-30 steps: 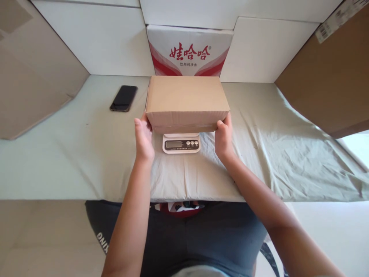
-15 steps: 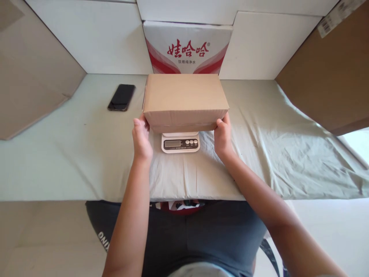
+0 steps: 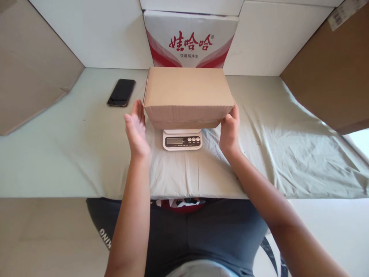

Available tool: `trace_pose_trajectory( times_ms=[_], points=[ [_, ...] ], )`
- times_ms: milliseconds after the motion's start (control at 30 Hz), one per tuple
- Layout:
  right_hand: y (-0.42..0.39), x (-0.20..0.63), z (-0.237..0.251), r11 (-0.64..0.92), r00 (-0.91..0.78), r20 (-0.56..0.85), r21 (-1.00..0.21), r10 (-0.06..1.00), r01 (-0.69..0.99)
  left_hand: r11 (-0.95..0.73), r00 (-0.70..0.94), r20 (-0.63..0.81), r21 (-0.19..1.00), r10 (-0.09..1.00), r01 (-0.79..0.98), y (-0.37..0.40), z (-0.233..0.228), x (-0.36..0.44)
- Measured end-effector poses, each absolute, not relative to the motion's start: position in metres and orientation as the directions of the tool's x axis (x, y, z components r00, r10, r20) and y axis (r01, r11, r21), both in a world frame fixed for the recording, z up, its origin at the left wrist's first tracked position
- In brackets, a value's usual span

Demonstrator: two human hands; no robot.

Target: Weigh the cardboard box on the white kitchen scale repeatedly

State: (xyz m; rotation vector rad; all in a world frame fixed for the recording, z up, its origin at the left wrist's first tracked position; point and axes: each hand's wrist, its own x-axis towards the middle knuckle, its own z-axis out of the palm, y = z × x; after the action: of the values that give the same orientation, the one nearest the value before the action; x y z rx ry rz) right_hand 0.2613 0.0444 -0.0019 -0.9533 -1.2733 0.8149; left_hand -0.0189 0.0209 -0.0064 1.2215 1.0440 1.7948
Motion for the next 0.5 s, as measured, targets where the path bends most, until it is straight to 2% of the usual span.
trace_pose_trajectory(
  times_ms=[233,400,500],
  points=[
    [0.044,0.265,-0.004,0.431,0.174,0.426,-0.902,0.888,0.012,-0.336,-0.256,0.288,0.927,0.923,-0.166,0.035,0.010,-0.025],
    [0.040,0.266,-0.001,0.435,0.166,0.433,-0.900,0.886,0.025,-0.414,-0.271,0.383,0.908,0.883,-0.066,0.065,0.008,-0.047],
    [0.039,0.265,0.001,0.423,0.170,0.426,-0.905,0.889,0.056,-0.334,-0.334,0.287,0.938,0.898,-0.092,0.080,-0.012,-0.062]
  ],
)
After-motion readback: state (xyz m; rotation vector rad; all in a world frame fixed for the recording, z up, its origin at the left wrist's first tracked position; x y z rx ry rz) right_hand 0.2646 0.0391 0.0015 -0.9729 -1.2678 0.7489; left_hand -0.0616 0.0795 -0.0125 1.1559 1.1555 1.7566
